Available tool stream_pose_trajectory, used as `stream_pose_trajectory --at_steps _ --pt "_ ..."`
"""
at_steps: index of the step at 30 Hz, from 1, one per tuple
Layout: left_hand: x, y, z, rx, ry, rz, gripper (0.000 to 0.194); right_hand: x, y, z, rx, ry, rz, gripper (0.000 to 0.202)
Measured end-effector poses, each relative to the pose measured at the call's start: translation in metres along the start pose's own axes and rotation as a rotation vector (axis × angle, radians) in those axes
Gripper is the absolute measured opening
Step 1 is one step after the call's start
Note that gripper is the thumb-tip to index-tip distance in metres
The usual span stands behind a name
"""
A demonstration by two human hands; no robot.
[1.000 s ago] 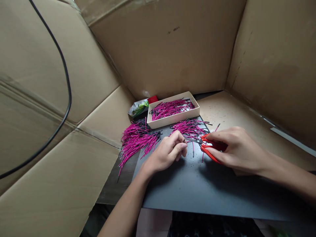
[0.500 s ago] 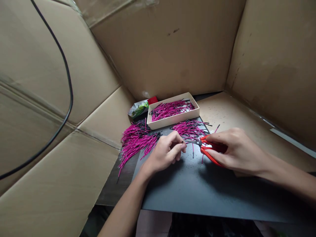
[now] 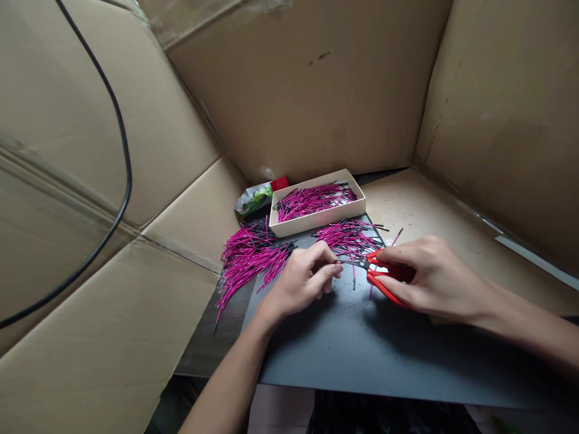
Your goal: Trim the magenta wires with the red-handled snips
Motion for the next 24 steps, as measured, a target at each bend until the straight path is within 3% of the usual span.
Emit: stream_pose_trajectory --at_steps 7,24 --pt "0.0006 -0.0014 -0.0012 -0.002 -0.068 0.069 0.013 0.0026 -0.0006 0.0008 -0.023 0.021 -0.007 0.021" --pt "-0.0008 -0.0007 -0.0006 0.000 -0.019 0.044 0.014 0.0038 -0.0007 0.0011 -0.032 -0.003 -0.009 0.023"
Point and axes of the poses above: each hand's wrist, its own y-axis away from the middle knuckle, its own z-axis out of the palm, x = y × z, the point moved 3 cm from there along -y, towards the middle knuckle, and after that the axes turned 8 degrees about z, right-handed, at the moved point
